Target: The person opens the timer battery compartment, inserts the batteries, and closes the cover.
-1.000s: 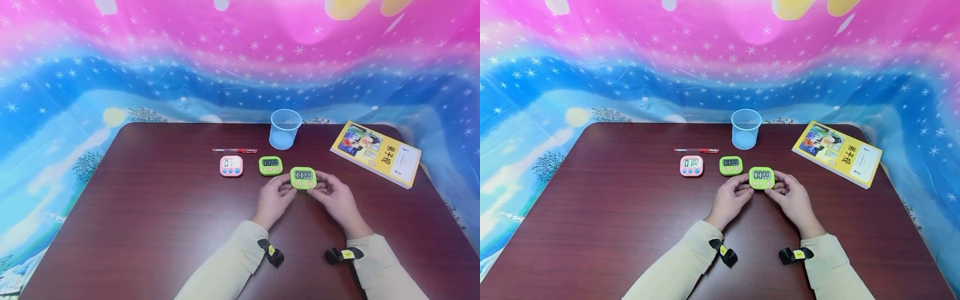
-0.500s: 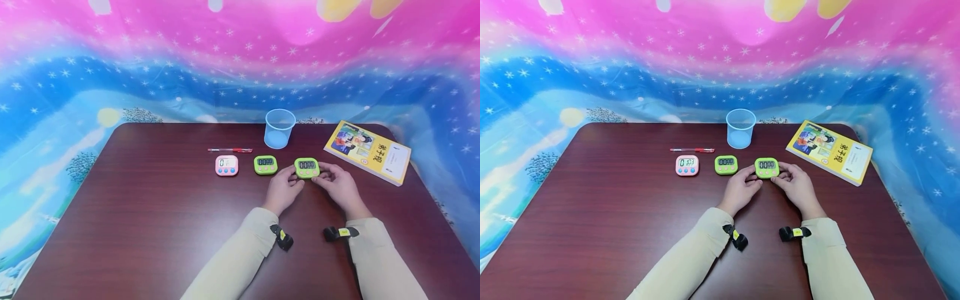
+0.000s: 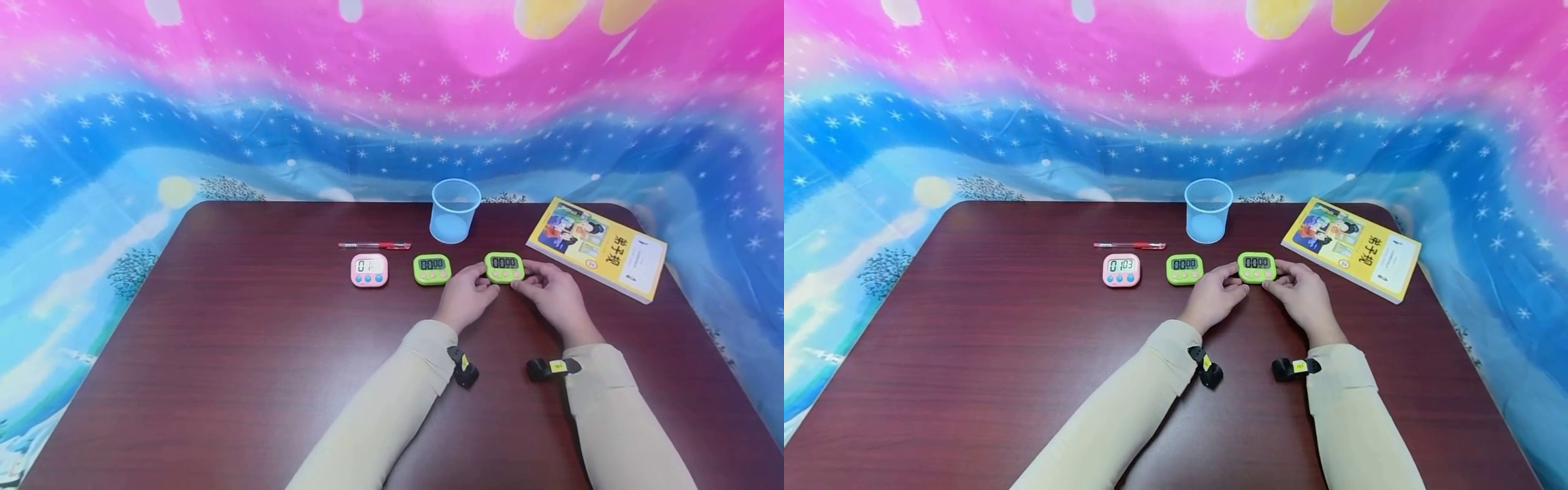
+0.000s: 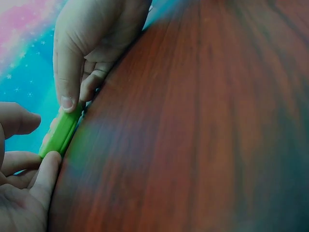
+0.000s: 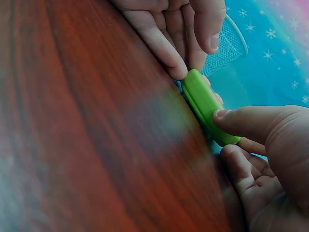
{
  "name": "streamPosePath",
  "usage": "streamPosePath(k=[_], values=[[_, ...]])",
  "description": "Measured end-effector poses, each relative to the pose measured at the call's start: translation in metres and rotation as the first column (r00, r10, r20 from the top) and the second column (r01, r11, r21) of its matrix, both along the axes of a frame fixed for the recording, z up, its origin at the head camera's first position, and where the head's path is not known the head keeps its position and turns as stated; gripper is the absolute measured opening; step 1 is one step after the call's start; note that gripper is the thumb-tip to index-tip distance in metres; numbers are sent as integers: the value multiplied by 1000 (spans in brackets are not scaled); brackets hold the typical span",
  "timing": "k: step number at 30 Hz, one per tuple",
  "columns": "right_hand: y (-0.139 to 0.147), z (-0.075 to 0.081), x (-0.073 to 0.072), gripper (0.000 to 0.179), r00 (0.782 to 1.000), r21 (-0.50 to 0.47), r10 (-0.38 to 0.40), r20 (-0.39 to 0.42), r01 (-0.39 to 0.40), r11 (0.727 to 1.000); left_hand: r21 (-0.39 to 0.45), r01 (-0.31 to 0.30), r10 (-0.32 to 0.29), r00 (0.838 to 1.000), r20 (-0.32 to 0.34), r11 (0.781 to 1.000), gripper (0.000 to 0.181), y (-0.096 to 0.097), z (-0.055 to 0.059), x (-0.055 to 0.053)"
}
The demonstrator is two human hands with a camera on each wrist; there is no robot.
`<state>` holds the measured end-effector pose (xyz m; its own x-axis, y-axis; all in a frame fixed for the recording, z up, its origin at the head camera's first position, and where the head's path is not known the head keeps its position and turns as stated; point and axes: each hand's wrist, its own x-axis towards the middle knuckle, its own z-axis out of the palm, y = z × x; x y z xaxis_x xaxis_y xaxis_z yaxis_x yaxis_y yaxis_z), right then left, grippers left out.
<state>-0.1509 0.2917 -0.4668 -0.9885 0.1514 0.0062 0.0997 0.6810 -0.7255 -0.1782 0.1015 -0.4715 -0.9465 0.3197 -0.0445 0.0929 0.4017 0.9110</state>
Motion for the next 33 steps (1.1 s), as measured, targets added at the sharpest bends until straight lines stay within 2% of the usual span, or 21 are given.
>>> streamPosePath(k=[12,27,30,33], values=[[-1,-1,-3,56,1000,32,15,4,-15,999,3,35,-35,999,-6,999,52,-1,-3,-1],[-5,-7,-13,58,999,-2,34,13,-34,999,-15,16,-16,1000,-7,1000,54,-7,-3,-5],[-7,-8,-12,56,1000,-29,-14,-17,14,999,-46,27,-29,999,-30,999,57,-5,-5,-4],[-9,-10,-5,49,992,-72,-99,-76,94,993,-108,70,-79,994,-80,992,63,-5,-7,4]])
